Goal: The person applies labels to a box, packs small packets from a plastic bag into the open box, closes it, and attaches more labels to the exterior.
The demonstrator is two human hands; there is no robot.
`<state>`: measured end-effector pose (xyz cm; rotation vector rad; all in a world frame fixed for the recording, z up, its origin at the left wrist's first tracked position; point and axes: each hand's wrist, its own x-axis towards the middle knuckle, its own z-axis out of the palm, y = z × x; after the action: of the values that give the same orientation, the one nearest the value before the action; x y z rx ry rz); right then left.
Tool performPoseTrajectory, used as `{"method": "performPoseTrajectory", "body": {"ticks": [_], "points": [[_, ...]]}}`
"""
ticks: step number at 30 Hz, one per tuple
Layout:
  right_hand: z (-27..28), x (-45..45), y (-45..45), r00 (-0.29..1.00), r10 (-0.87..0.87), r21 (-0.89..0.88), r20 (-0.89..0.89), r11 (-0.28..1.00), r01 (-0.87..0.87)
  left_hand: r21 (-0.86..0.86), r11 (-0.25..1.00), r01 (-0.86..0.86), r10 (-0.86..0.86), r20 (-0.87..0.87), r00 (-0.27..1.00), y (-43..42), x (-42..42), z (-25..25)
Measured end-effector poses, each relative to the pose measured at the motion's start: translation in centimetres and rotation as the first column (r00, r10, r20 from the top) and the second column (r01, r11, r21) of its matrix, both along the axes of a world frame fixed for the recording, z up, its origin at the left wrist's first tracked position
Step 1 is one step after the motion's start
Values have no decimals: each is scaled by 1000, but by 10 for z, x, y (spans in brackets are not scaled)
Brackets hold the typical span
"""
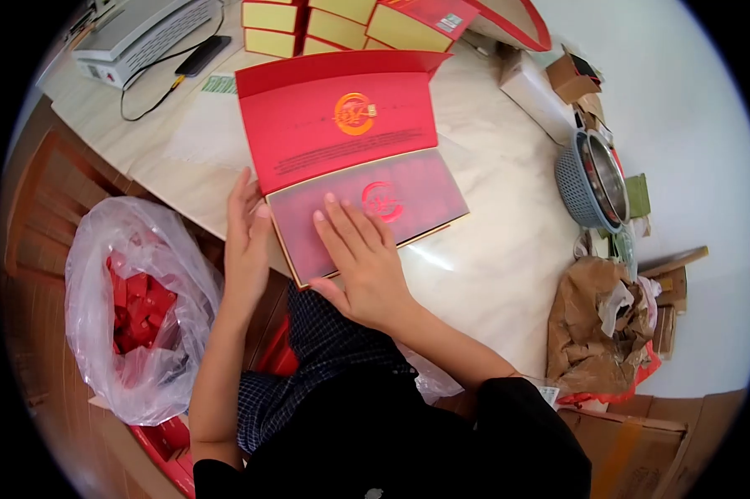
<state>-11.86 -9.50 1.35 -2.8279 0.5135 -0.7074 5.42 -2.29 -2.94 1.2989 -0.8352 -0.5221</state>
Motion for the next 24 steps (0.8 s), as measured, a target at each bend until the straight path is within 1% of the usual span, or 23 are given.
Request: {"method": "performPoseTrajectory", "body": {"ticks": [1, 2, 3, 4, 5, 6, 7, 8, 9, 10, 11, 12, 13, 14, 15, 16, 17, 18, 19, 21, 23, 24], "points": [[3, -3, -4, 999, 2, 22, 52, 1000, -3, -6, 1000, 7, -7, -59, 998, -3, 4, 7], [4, -9, -11, 999, -5, 17, 48, 1000, 4, -8, 1000, 8, -9, -120, 993, -7, 8, 18], [4, -19, -20, 984, -75, 51, 159, 996, 67, -37, 999, 7, -14, -196, 981, -13, 11, 27], [4, -29, -31, 953, -143, 91, 266, 988, 123, -40, 999, 8, -15, -198, 980, -18, 13, 37], [0, -40, -48, 900, -172, 61, 401, 985, 161, -107, 994, 17, -41, -228, 973, -21, 15, 47], [6, -49, -58, 814, -238, 100, 530, 971, 219, -173, 985, 24, -68, -256, 964, -22, 18, 56], [12, -59, -67, 704, -291, 145, 647, 954, 261, -195, 978, 72, -108, -182, 977, -20, 20, 61], [25, -67, -70, 557, -389, 260, 733, 918, 299, -196, 978, 71, -108, -184, 977, -16, 23, 66], [32, -78, -81, 430, -428, 325, 795, 899, 294, -202, 933, 297, -337, -201, 920, -10, 25, 71], [38, -88, -92, 293, -464, 389, 836, 878, 280, -107, 915, 389, -401, -133, 906, -7, 18, 69], [42, -98, -98, 293, -467, 391, 834, 876, 283, -9, 883, 470, -469, -61, 881, -3, 10, 67], [45, -107, -104, 282, -501, 452, 818, 864, 223, 225, 872, 435, -455, 42, 890, -1, -5, 74], [46, -109, -107, 274, -533, 509, 800, 846, 159, 443, 814, 376, -481, 150, 864, 2, -20, 80], [44, -106, -110, 279, -535, 512, 798, 845, 156, 415, 859, 301, -464, 382, 799, -3, -29, 60], [41, -103, -112, 403, -551, 512, 730, 833, 210, 459, 871, 174, -446, 593, 670, -1, -41, 57], [38, -100, -113, 517, -563, 505, 645, 822, 264, 469, 882, 41, -428, 761, 488, 0, -54, 56], [33, -93, -113, 575, -531, 459, 622, 843, 282, 475, 879, 38, -430, 758, 491, -1, -63, 52], [32, -86, -110, 624, -524, 408, 580, 850, 333, 473, 879, -58, -405, 806, 432, -2, -70, 48], [31, -78, -109, 638, -502, 403, 584, 862, 309, 462, 874, -153, -384, 847, 368, -3, -73, 45], [31, -69, -112, 653, -484, 403, 582, 870, 286, 464, 870, -164, -388, 852, 352, -3, -73, 41], [35, -61, -119, 714, -450, 455, 536, 867, 204, 465, 868, -176, -392, 857, 335, -3, -74, 41], [36, -58, -121, 716, -448, 457, 536, 867, 200, 471, 865, -170, -405, 858, 317, -2, -73, 43]]}}
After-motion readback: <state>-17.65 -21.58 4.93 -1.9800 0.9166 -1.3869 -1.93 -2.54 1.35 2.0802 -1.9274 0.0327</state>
